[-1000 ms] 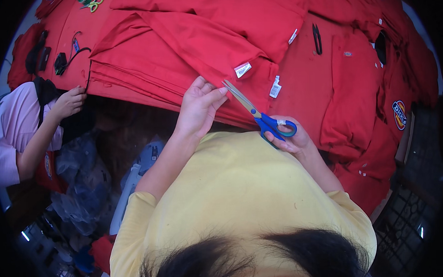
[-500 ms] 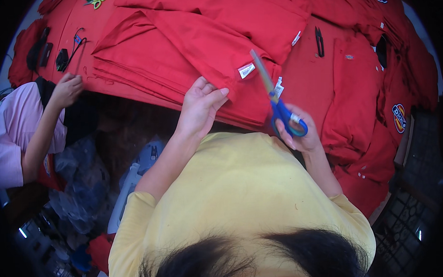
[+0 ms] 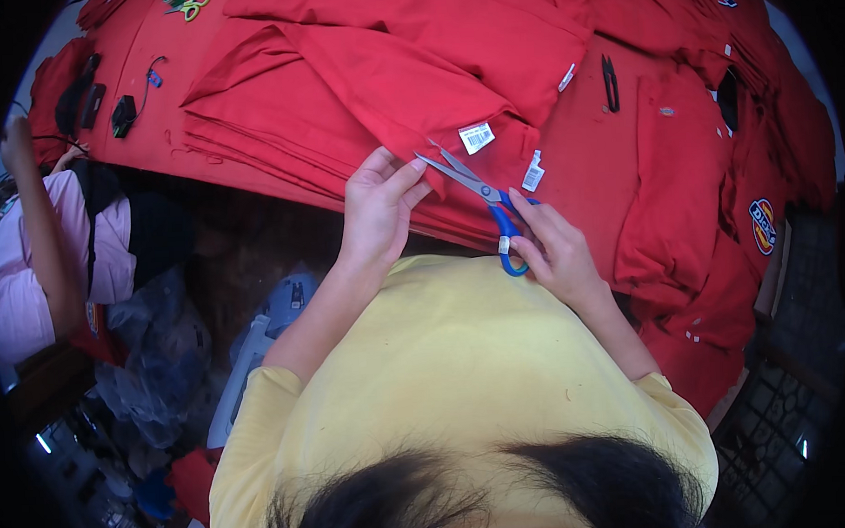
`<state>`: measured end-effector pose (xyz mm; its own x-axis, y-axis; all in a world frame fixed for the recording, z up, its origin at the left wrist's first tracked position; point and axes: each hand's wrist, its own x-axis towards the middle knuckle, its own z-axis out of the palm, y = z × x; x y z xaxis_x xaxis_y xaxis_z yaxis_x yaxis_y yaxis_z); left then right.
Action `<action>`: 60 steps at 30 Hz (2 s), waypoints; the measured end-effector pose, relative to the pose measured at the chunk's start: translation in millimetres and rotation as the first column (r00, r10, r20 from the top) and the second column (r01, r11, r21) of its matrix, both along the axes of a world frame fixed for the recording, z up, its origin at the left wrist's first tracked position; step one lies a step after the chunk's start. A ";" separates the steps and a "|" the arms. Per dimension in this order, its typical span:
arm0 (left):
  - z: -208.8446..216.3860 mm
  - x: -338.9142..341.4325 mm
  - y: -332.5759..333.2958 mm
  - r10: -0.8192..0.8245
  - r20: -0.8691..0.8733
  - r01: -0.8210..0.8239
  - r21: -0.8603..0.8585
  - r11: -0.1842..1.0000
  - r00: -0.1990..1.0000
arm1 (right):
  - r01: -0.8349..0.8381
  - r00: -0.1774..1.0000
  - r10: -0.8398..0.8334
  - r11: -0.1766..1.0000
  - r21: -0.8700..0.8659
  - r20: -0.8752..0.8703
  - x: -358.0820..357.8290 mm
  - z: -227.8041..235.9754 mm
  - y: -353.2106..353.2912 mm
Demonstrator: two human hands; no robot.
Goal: The person uses shears to trim excess threads and labels from several red shirts on a table, handling them one at a time and flattening the fabric by hand.
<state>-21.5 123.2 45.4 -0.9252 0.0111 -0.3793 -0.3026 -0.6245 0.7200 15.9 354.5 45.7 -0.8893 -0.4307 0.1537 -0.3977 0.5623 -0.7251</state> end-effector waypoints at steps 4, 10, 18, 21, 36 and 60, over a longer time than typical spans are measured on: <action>3.3 -0.3 -1.8 0.030 -0.001 -0.030 0.005 1.000 1.000 | 0.005 1.000 -0.004 0.999 -0.036 0.019 1.2 -1.6 -3.9; -1.6 1.3 -4.4 0.003 -0.038 -0.003 -0.002 1.000 0.999 | -0.022 1.000 0.022 1.000 -0.014 0.003 1.3 -1.0 -7.0; 4.4 1.8 -4.1 -0.018 -0.061 0.018 -0.004 1.000 0.998 | -0.026 0.988 0.040 0.995 -0.094 0.146 -1.6 1.8 -11.3; 2.2 1.9 -6.0 -0.024 -0.058 0.024 0.000 1.000 0.998 | -0.001 0.964 0.039 0.990 -0.144 0.263 -1.7 7.9 -12.2; 6.5 4.0 -0.2 -0.011 -0.079 -0.003 -0.178 0.984 0.997 | -0.008 0.944 0.076 0.978 -0.207 0.322 -12.5 10.1 -19.9; -1.2 0.6 -7.7 -0.005 -0.145 -0.006 -0.075 0.997 0.989 | 0.340 0.623 0.163 0.825 -0.452 0.765 -26.0 0.4 -22.3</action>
<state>-20.8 115.5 44.1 -0.9705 -0.0126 -0.2408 -0.1915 -0.5668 0.8013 -10.1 332.2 46.1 -0.8085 -0.4168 -0.4154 0.4546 0.0060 -0.8907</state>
